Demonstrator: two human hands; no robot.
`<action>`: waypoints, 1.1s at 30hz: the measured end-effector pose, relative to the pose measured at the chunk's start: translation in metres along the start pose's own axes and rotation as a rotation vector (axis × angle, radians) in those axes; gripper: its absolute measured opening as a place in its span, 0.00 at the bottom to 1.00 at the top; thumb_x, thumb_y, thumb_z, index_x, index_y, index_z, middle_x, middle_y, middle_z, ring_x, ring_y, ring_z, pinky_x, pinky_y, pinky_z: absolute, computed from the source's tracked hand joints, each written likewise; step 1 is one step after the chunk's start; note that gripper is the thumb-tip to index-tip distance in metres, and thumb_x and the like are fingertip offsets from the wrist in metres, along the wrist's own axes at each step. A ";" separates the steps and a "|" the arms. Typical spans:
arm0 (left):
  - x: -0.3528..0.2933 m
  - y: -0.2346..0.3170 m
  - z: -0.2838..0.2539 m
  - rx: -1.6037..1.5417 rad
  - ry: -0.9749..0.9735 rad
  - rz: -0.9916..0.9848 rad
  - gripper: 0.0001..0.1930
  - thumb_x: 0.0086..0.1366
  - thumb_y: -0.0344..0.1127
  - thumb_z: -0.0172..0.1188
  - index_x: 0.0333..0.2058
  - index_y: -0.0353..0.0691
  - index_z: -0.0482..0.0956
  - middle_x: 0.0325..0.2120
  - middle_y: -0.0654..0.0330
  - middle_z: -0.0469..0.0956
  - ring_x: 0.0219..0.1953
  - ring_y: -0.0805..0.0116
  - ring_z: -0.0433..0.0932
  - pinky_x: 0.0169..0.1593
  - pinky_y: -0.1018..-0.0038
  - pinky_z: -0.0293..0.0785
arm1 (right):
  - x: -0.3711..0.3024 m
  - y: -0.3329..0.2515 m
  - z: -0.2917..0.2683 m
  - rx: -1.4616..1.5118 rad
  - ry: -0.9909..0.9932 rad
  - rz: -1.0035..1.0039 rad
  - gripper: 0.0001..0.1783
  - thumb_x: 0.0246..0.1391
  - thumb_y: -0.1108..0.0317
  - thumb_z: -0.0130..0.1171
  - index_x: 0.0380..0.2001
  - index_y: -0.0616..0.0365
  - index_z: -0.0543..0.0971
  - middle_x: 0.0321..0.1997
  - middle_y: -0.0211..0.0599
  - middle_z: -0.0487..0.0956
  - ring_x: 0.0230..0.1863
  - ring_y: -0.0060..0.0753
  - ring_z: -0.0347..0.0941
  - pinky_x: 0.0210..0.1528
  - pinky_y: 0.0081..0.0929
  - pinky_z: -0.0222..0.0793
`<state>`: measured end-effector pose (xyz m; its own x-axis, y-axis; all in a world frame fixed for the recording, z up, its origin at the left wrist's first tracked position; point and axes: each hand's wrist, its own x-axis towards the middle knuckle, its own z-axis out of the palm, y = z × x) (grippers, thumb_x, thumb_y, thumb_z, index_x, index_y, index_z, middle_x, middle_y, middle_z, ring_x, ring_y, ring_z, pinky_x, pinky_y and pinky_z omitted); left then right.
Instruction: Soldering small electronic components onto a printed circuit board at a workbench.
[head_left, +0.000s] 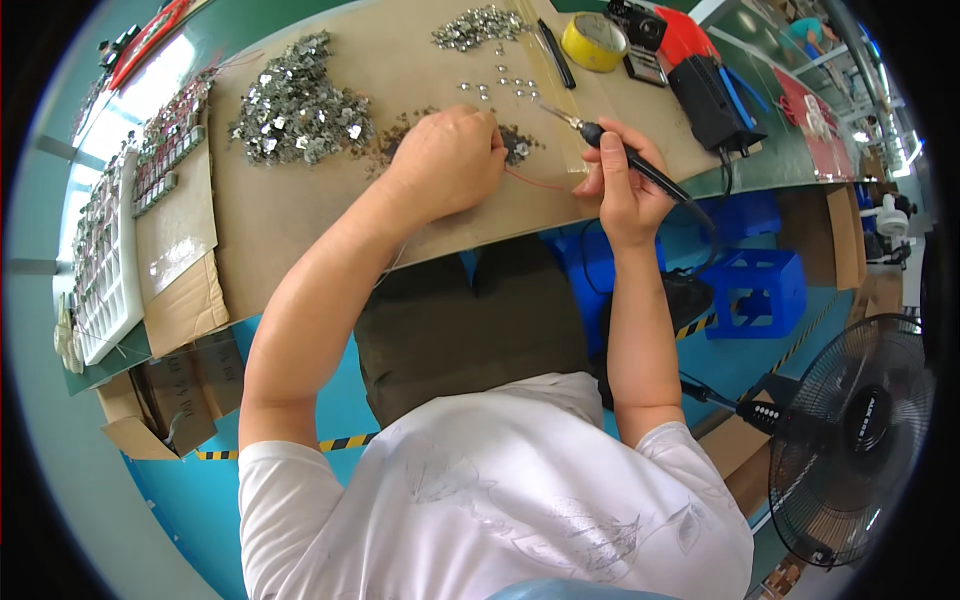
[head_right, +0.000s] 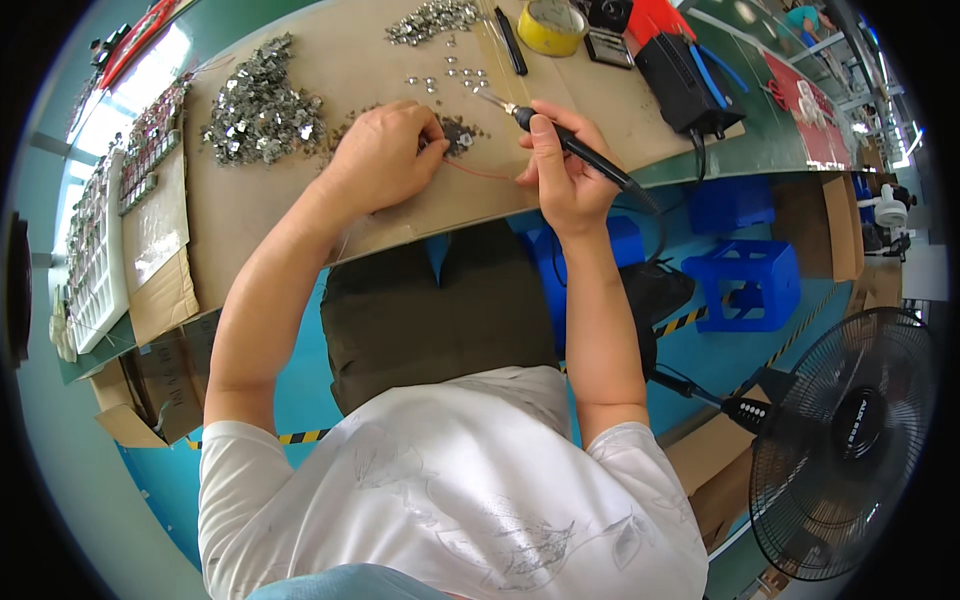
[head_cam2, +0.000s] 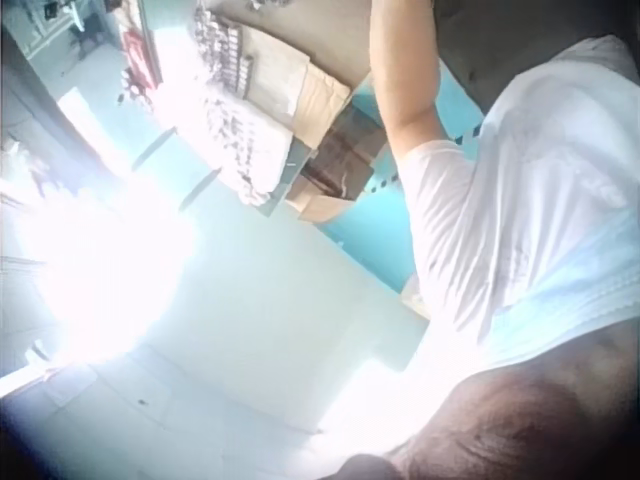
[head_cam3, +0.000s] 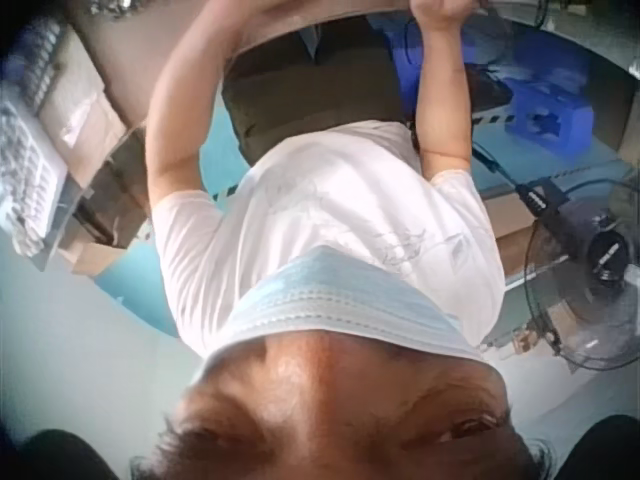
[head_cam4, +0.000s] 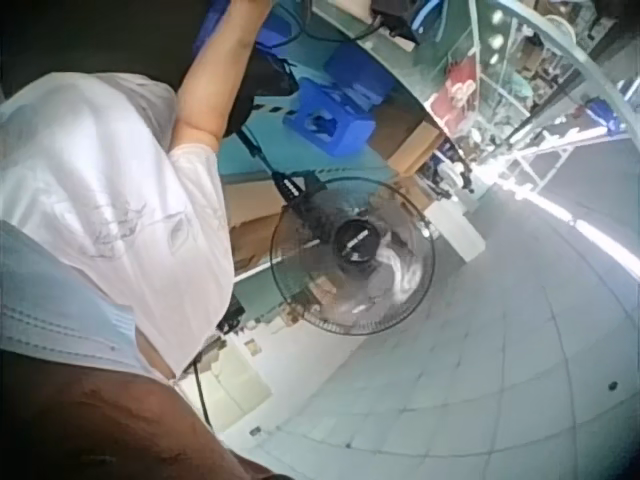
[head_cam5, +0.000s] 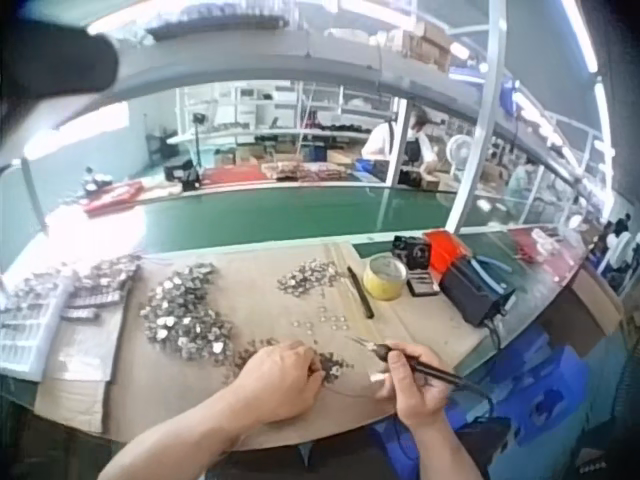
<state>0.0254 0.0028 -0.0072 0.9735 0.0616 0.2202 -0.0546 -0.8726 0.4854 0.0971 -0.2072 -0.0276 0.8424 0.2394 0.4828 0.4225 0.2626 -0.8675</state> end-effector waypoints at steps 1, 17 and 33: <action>-0.001 0.000 -0.001 0.005 0.013 0.001 0.10 0.62 0.37 0.62 0.33 0.36 0.83 0.34 0.49 0.82 0.41 0.47 0.81 0.49 0.57 0.77 | 0.007 -0.004 -0.001 -0.080 -0.093 -0.012 0.14 0.67 0.70 0.62 0.53 0.64 0.79 0.31 0.37 0.84 0.22 0.14 0.75 0.22 0.14 0.70; -0.003 -0.001 0.003 0.130 -0.031 0.176 0.11 0.59 0.37 0.58 0.26 0.37 0.84 0.31 0.50 0.83 0.37 0.51 0.84 0.44 0.60 0.81 | 0.071 0.021 0.020 -0.833 -0.443 -0.502 0.19 0.54 0.78 0.67 0.49 0.52 0.84 0.36 0.37 0.85 0.39 0.40 0.81 0.43 0.35 0.76; -0.006 -0.006 -0.005 0.005 0.034 0.018 0.09 0.63 0.38 0.62 0.34 0.38 0.84 0.34 0.50 0.82 0.40 0.46 0.82 0.48 0.56 0.77 | 0.026 0.004 0.010 -0.676 -0.390 -0.488 0.20 0.49 0.80 0.68 0.47 0.55 0.83 0.32 0.36 0.84 0.33 0.42 0.79 0.39 0.34 0.75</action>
<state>0.0191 0.0097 -0.0074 0.9643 0.0623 0.2576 -0.0707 -0.8763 0.4765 0.1175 -0.1909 -0.0177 0.3983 0.5765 0.7134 0.9106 -0.1554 -0.3828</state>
